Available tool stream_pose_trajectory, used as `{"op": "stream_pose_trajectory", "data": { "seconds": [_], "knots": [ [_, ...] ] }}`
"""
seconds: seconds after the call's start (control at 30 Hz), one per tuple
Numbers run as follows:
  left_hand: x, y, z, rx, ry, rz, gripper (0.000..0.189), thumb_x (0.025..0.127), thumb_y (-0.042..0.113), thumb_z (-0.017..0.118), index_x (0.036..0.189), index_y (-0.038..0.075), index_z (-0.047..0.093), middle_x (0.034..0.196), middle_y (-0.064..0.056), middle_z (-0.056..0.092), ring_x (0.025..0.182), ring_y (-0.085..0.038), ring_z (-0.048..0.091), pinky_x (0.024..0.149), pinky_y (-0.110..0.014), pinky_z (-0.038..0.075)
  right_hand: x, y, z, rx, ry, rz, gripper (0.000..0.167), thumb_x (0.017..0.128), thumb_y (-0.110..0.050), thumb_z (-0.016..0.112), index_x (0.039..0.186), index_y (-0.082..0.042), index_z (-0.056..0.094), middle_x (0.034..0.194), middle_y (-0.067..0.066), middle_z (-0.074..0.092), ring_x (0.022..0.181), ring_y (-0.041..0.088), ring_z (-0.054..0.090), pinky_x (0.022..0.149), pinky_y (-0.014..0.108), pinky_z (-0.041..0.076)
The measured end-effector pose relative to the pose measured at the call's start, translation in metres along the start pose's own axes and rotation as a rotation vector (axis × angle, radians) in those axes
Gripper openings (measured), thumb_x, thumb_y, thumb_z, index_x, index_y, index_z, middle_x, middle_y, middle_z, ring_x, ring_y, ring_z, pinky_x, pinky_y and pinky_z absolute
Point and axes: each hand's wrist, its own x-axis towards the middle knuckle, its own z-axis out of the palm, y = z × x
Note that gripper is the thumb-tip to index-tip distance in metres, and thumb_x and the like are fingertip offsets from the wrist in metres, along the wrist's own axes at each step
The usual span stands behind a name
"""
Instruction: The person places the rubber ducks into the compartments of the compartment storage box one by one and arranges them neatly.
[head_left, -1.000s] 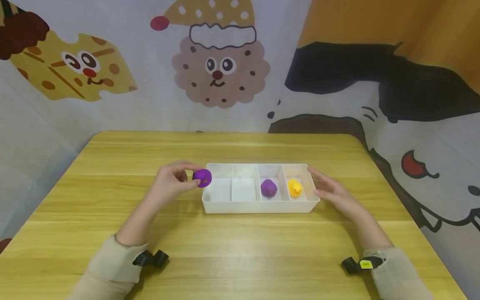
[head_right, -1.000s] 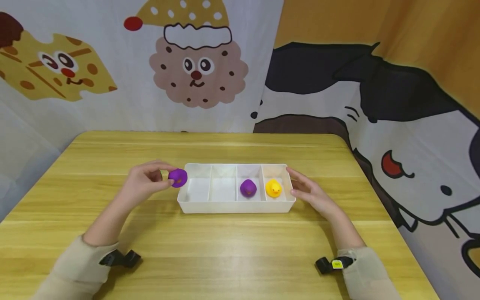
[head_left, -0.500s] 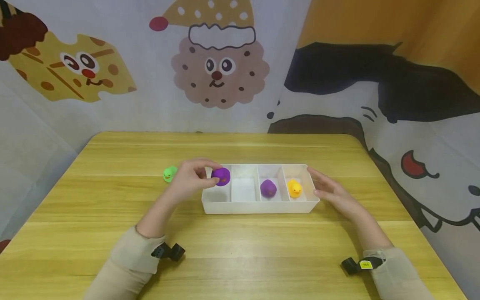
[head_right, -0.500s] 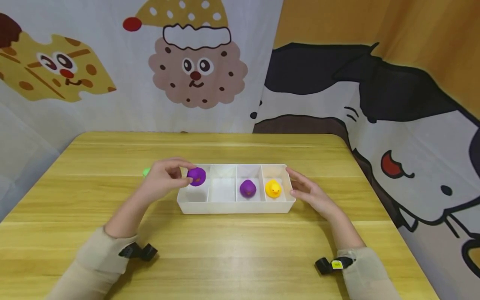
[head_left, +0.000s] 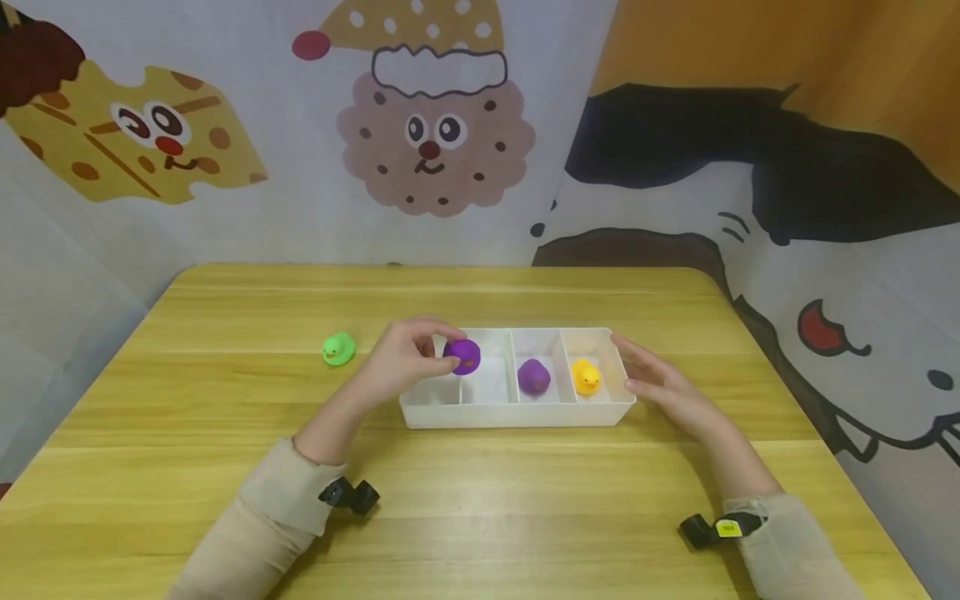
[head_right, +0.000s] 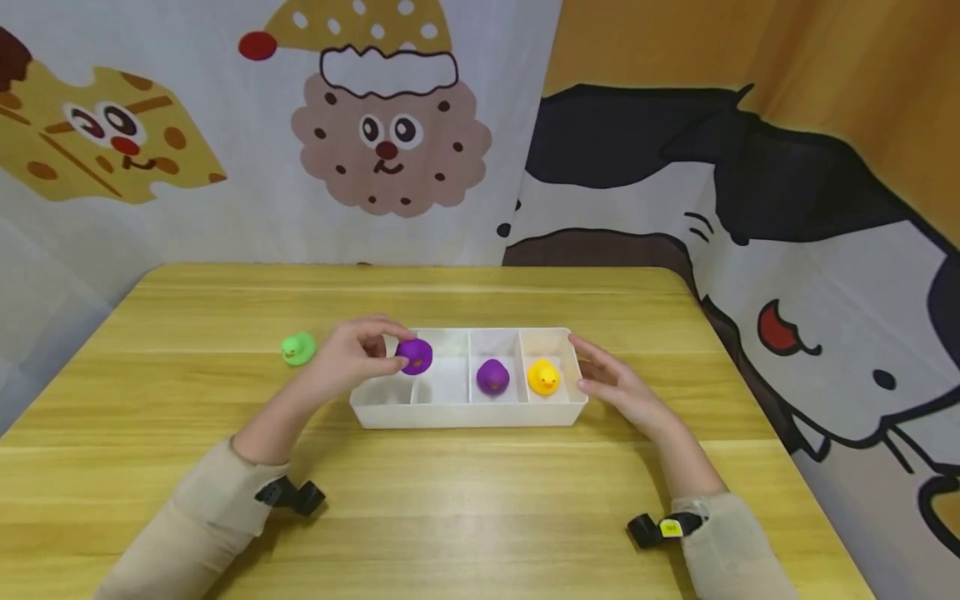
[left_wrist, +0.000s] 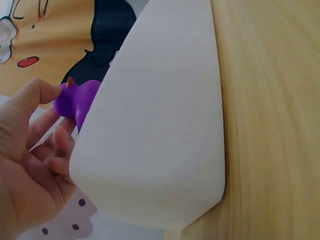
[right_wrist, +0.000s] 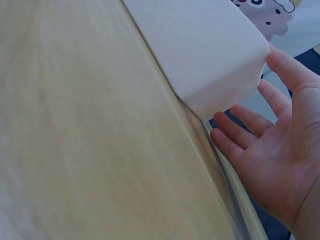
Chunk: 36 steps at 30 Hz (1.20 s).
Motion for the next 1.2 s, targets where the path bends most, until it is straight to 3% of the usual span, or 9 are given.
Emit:
{"op": "stream_pose_trajectory", "data": {
  "seconds": [0.57, 0.77, 1.2],
  "knots": [
    [0.020, -0.001, 0.009, 0.034, -0.159, -0.001, 0.027, 0.078, 0.004, 0.077, 0.105, 0.008, 0.073, 0.108, -0.001, 0.066, 0.065, -0.019, 0.054, 0.056, -0.028, 0.049, -0.002, -0.004, 0.001, 0.025, -0.002, 0.003, 0.063, 0.096, -0.008, 0.053, 0.153, -0.017, 0.025, 0.157, 0.013, 0.019, 0.137, 0.040, 0.025, 0.105, 0.064, 0.016],
    [0.026, -0.005, 0.009, 0.043, -0.246, 0.027, 0.029, 0.079, 0.003, 0.076, 0.106, 0.009, 0.073, 0.106, 0.001, 0.065, 0.065, -0.019, 0.053, 0.059, -0.029, 0.048, -0.002, -0.004, 0.001, 0.022, 0.000, 0.011, 0.063, 0.096, -0.008, 0.052, 0.153, -0.017, 0.025, 0.156, 0.013, 0.019, 0.136, 0.041, 0.026, 0.105, 0.064, 0.017],
    [0.041, -0.020, 0.011, 0.106, -0.361, 0.082, 0.027, 0.076, 0.005, 0.077, 0.102, 0.008, 0.074, 0.101, 0.000, 0.067, 0.072, -0.019, 0.055, 0.061, -0.028, 0.048, -0.001, -0.001, 0.000, -0.001, -0.011, -0.009, 0.063, 0.097, -0.007, 0.052, 0.153, -0.015, 0.024, 0.156, 0.015, 0.019, 0.136, 0.043, 0.024, 0.105, 0.063, 0.017]
  ]
}}
